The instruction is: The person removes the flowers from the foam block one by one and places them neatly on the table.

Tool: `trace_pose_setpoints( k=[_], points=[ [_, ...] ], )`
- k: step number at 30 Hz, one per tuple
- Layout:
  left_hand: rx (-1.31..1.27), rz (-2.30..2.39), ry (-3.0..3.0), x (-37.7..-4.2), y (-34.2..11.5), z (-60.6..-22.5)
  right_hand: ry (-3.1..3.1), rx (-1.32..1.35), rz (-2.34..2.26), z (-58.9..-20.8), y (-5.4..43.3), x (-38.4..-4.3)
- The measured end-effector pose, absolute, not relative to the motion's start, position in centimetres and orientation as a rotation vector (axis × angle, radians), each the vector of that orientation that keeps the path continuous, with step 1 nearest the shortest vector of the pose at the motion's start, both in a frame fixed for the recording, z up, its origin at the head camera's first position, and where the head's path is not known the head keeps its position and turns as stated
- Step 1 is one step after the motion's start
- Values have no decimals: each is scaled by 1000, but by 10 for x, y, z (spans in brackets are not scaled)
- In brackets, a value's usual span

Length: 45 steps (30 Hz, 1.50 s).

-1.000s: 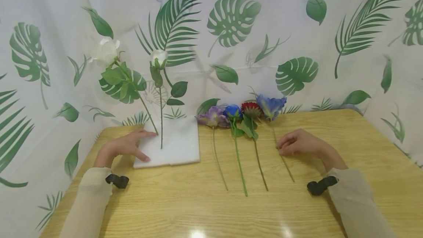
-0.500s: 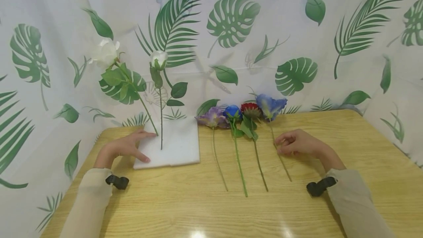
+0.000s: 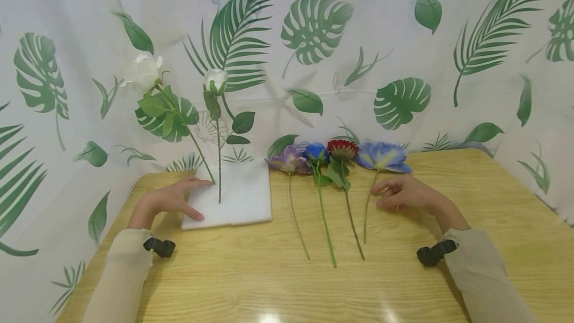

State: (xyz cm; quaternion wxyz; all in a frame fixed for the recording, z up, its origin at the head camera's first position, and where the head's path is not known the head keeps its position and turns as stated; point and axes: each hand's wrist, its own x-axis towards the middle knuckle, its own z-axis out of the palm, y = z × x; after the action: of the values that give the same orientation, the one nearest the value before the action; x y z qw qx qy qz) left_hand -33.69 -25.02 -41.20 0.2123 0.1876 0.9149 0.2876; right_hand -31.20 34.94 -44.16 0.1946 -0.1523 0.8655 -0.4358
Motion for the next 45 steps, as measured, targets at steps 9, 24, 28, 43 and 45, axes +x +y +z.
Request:
trace_pose_setpoints(
  k=[9,24,28,43,45],
  points=[
    [532,796,2546,-335,-252,-408,2426,-415,-1210,-438,346,-315],
    [516,802,2552,-338,-255,-409,2570,-490,-1276,-409,333,-309],
    [521,796,2555,-339,-255,-409,2630,-514,-1278,-398,317,-309],
    [578,785,2551,-338,-253,-411,2494,-706,-1631,-344,191,-331],
    [573,785,2550,-338,-252,-412,2459,-706,-1695,-341,171,-333]
  ],
)
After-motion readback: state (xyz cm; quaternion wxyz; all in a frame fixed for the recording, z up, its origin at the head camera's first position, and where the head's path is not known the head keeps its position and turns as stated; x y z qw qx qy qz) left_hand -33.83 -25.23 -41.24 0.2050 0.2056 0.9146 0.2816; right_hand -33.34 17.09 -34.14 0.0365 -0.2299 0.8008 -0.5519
